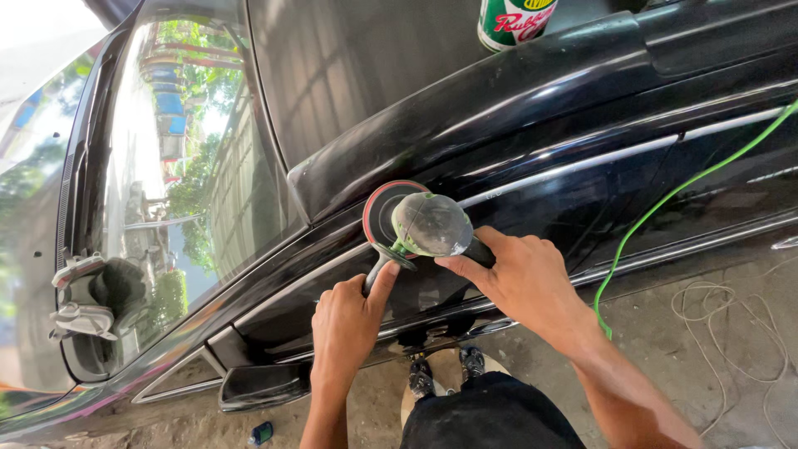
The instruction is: The person applies polishing compound from a tin to the window trim of a black car by hand and then polishes the area using a handheld power buffer.
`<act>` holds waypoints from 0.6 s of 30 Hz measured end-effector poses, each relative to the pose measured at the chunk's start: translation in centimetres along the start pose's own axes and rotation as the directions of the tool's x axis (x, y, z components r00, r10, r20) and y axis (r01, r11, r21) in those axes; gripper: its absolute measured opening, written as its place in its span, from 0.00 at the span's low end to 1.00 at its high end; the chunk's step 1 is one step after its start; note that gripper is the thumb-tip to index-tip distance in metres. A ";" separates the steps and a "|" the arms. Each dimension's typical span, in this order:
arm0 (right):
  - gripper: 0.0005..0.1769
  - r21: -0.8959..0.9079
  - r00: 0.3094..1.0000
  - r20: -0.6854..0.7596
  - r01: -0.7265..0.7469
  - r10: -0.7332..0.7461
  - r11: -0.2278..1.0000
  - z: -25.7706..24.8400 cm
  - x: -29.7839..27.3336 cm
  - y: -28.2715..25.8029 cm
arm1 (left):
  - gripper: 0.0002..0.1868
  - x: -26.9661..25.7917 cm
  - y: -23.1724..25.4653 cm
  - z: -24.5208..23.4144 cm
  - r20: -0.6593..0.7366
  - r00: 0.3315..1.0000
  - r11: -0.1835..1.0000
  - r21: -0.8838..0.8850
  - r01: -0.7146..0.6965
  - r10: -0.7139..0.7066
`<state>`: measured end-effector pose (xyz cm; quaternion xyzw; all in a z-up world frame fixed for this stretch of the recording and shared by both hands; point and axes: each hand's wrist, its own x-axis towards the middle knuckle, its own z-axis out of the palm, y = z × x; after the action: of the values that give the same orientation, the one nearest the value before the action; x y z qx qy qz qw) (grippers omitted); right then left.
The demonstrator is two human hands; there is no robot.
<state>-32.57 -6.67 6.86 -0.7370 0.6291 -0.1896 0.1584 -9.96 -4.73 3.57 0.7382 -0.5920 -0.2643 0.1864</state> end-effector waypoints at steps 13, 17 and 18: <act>0.28 0.102 0.984 -0.155 -0.071 0.087 0.992 -4.3 -0.9 6.0 | 0.37 1.8 7.5 3.2 -0.020 0.976 0.975 0.043 -0.217 0.218; 0.28 0.095 0.968 -0.178 -0.160 0.175 0.982 -5.3 -1.3 8.8 | 0.37 2.5 10.2 4.5 -0.010 0.960 0.960 0.015 -0.278 0.278; 0.29 0.082 0.961 -0.195 -0.185 0.198 0.979 -5.5 -1.5 9.4 | 0.37 2.7 11.0 4.8 -0.001 0.957 0.957 0.018 -0.289 0.289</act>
<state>-43.60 -6.68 7.12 -0.6442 0.7040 -0.2670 0.1347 -21.02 -9.66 5.76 0.6459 -0.6955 -0.2278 0.2174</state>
